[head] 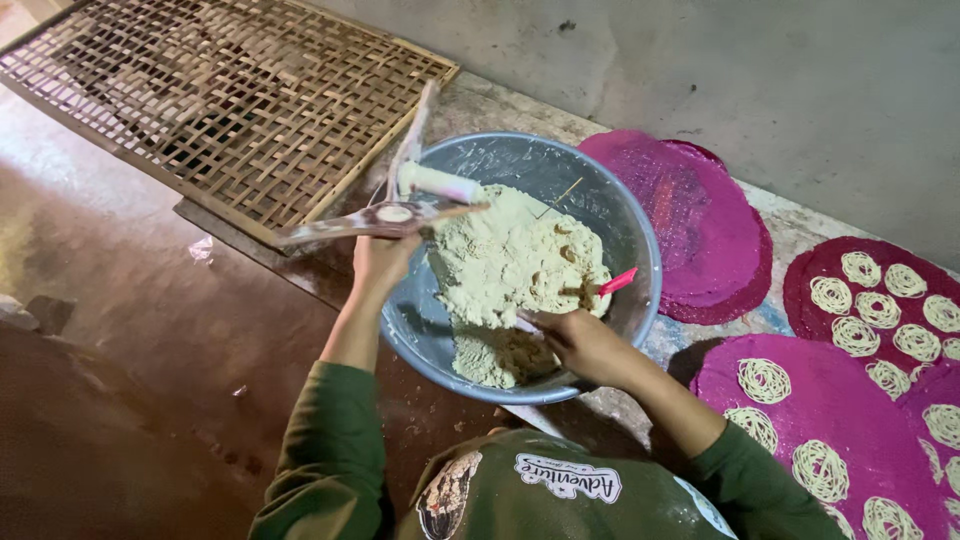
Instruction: The person scoops pale dough from a large basin into a handheld wooden extruder press, then squeezes the press over round pink mats to extrude thin noodle strands into circular nests. They cut the strand with a small knife, lift the finished nest aside, and reload the press to repeat the cycle.
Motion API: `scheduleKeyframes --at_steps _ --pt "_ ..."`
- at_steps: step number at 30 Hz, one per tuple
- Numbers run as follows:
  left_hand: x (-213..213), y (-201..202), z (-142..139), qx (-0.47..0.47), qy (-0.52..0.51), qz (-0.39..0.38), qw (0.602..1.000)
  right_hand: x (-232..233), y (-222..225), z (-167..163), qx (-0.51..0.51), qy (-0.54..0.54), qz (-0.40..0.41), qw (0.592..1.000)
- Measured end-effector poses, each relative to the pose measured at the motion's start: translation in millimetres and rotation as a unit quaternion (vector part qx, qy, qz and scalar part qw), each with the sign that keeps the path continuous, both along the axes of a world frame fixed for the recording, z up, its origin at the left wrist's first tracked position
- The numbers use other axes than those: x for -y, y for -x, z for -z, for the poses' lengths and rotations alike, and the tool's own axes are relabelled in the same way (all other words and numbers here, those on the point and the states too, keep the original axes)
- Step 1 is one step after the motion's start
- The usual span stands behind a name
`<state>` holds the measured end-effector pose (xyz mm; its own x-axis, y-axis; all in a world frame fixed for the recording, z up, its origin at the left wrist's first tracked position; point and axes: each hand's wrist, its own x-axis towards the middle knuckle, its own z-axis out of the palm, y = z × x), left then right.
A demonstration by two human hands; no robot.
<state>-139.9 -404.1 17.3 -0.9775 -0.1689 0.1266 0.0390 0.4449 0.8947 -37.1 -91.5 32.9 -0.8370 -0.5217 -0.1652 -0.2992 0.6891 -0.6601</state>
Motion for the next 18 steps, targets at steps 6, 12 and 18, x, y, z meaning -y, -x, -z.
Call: scheduleKeyframes --at_steps 6,12,18 --pt "-37.1 -32.3 38.5 0.225 -0.464 0.036 0.856 -0.3 25.2 -23.0 -0.158 0.181 -0.029 0.970" --pt "-127.1 -118.5 19.2 0.159 -0.539 0.367 0.741 -8.9 7.6 -55.6 0.122 0.725 0.011 0.678" --pt "-143.6 -142.4 -75.9 -0.156 -0.086 0.416 0.892 -82.4 -47.8 -115.2 -0.139 0.520 0.028 0.842"
